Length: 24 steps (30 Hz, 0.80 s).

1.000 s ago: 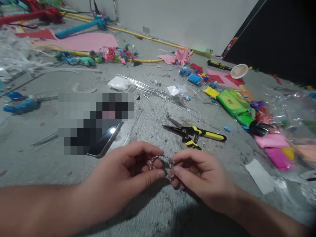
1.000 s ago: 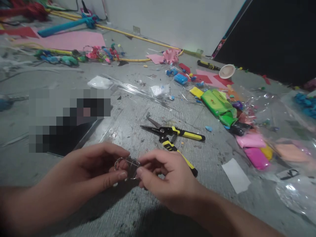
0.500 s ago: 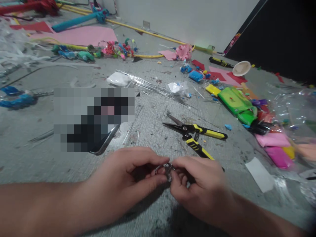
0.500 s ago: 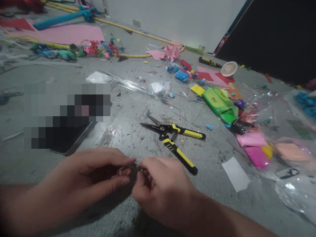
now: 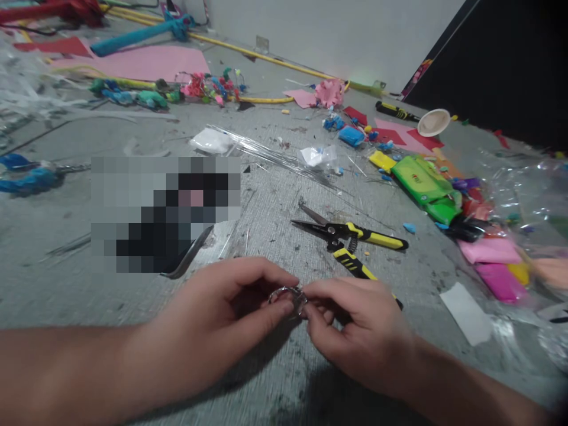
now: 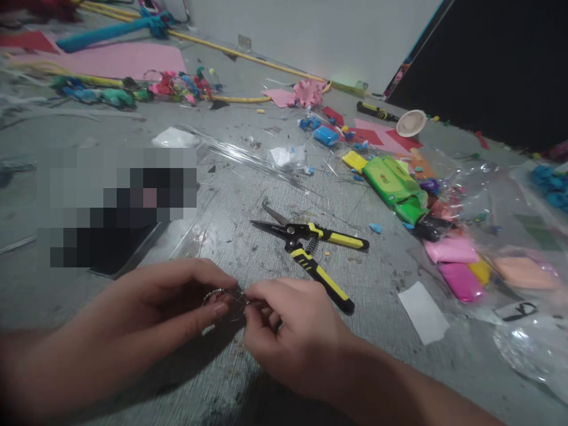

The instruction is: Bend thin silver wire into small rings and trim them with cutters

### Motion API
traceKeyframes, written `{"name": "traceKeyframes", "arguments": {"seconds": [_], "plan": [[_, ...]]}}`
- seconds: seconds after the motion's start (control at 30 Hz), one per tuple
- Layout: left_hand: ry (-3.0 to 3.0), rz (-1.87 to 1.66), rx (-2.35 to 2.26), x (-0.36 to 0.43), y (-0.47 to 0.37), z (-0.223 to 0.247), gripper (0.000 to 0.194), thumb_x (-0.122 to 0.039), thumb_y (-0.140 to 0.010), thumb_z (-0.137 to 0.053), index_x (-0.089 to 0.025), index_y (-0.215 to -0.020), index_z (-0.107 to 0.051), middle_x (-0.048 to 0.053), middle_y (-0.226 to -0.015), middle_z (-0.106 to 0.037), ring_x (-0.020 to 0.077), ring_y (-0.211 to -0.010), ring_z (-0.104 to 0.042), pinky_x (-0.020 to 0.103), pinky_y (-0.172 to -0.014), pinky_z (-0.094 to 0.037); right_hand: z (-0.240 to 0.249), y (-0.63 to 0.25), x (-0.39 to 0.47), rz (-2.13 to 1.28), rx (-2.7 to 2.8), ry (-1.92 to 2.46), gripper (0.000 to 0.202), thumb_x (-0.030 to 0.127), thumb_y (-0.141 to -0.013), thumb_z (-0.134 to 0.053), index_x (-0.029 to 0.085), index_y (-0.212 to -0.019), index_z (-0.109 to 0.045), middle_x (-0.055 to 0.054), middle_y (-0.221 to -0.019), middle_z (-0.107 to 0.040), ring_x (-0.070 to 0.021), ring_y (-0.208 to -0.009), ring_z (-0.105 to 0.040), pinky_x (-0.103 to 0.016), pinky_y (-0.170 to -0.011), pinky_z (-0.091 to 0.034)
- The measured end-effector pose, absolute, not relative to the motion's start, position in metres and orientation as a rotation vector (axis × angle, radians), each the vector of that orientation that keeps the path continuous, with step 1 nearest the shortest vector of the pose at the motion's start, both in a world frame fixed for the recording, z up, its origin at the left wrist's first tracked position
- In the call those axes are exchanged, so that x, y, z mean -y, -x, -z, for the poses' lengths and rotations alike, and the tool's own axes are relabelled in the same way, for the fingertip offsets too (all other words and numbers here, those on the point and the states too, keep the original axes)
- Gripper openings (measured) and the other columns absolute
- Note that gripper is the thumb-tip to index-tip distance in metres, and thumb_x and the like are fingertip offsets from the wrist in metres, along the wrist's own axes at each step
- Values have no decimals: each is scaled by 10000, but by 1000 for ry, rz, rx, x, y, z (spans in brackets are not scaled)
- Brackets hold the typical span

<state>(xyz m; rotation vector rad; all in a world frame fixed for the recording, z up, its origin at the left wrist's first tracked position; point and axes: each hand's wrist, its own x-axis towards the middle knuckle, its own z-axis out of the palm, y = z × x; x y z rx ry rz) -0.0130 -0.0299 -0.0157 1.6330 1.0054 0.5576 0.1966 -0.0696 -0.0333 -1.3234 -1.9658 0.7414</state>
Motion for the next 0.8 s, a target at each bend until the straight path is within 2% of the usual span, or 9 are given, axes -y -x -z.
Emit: {"name": "traceKeyframes", "arguments": {"seconds": [0.13, 0.8], "plan": [[-1722, -521, -963, 28, 13, 12, 164, -315, -932, -642, -202, -965, -757, 36, -862, -761, 148, -765, -688, 222, -619, -540, 37, -195, 71, -746, 1974, 1344, 86, 122, -800, -614, 189, -776, -663, 51, -601, -572, -70, -505, -518, -185, -495, -402], [-1844, -415, -912, 29, 13, 10, 196, -306, -956, -578, -213, -935, -749, 10, -801, -744, 132, -698, -660, 246, -624, -496, 30, -189, 69, -866, 1871, 1334, 135, 65, -690, -580, 192, -665, -542, 85, -534, -426, -56, -481, -388, -177, -462, -288]]}}
